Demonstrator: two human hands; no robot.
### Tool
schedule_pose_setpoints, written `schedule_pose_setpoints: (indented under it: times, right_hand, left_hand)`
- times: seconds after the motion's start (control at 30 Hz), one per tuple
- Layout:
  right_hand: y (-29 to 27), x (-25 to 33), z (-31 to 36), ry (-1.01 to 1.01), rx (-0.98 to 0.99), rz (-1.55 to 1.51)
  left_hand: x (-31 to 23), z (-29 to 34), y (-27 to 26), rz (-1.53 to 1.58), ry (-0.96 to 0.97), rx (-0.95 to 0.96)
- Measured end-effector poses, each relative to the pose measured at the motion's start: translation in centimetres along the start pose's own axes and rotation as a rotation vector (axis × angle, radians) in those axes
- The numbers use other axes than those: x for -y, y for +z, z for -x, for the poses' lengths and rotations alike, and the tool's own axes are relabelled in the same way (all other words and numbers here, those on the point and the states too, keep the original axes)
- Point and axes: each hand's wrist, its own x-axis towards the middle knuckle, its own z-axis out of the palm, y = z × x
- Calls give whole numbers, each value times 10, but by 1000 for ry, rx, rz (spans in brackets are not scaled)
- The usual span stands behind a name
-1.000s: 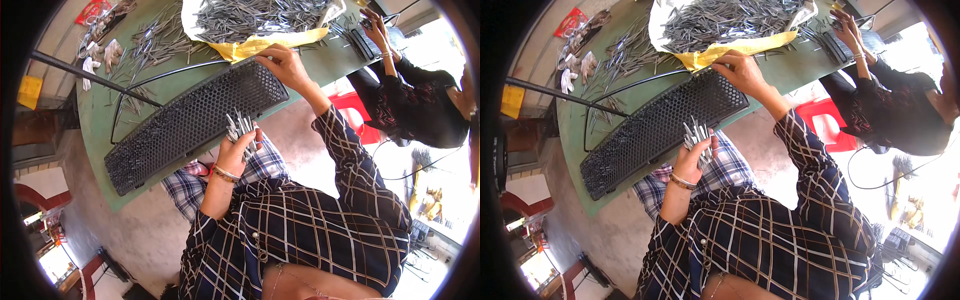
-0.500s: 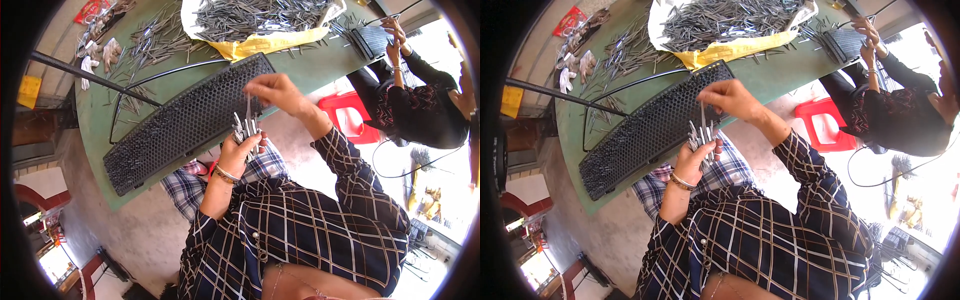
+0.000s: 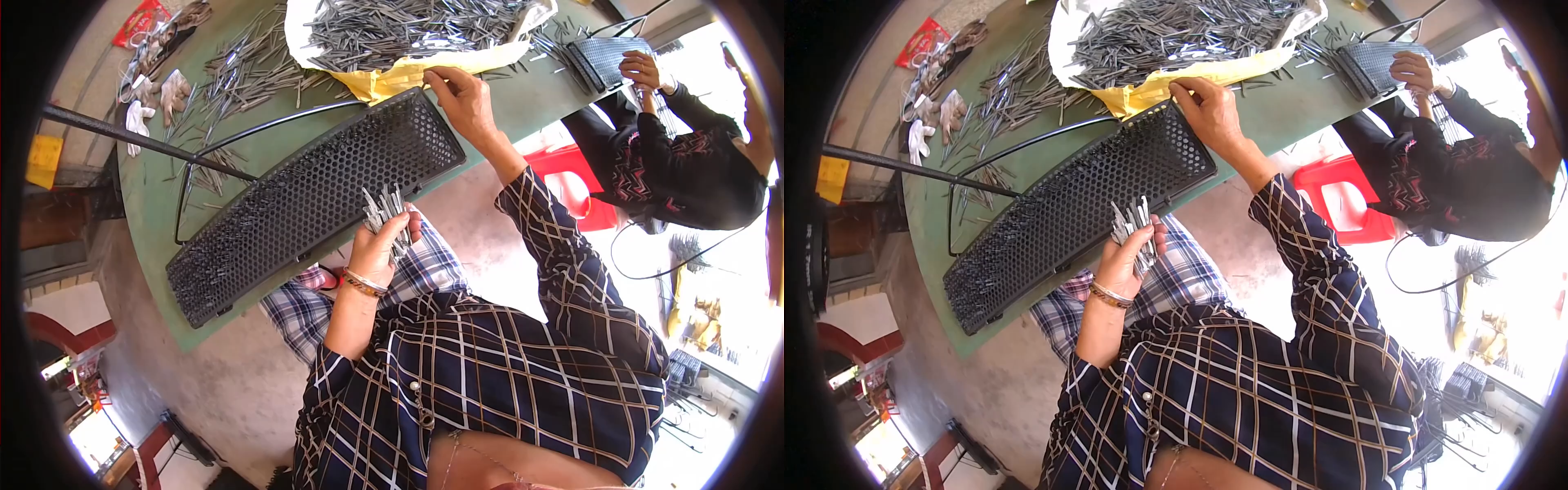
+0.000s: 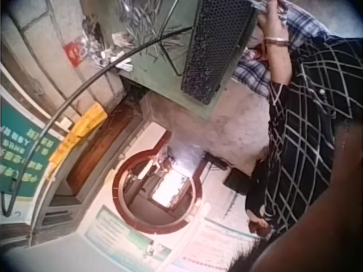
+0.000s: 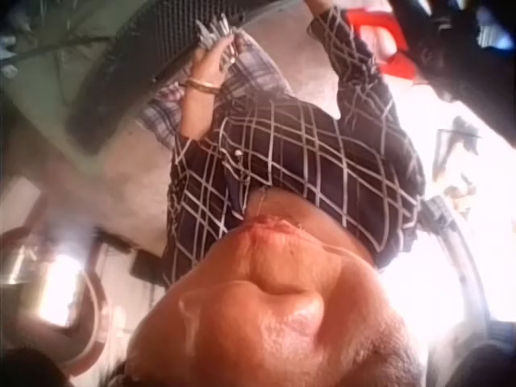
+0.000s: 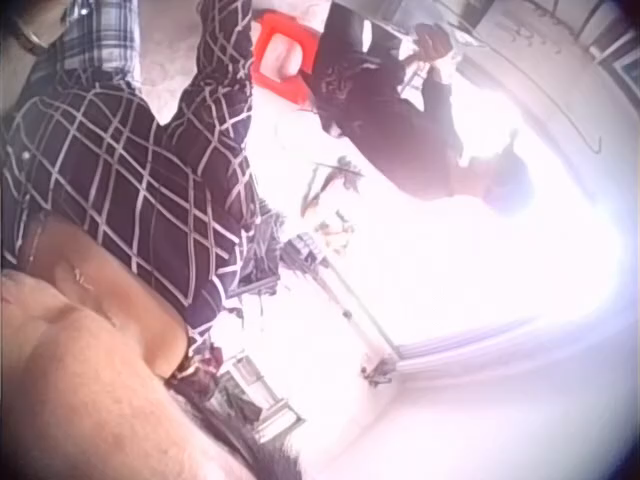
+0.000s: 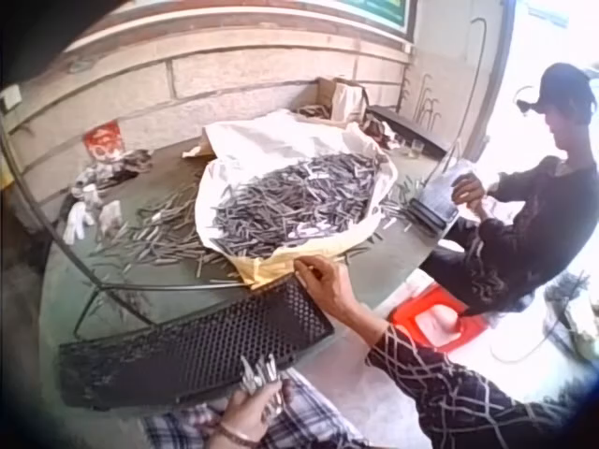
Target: Picking up and arranging small metal components from a large pile on a workbench.
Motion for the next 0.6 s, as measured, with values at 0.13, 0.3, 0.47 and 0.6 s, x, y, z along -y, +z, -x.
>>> schedule_pose_setpoints:
  times: [0.13, 0.3, 0.47, 0.6]
  right_hand:
    - [2, 2, 3, 4, -2, -11]
    - [2, -3, 14, -154, 62, 92]
    - [4, -4, 18, -243, 99, 247]
    - [-7, 26, 18, -101, 118, 205]
  left_hand:
    - [-1, -1, 0, 39, -27, -1]
    - [-4, 4, 9, 78, -134, -38]
    - [-9, 8, 13, 88, -180, -37]
    - [-14, 8, 15, 47, -124, -71]
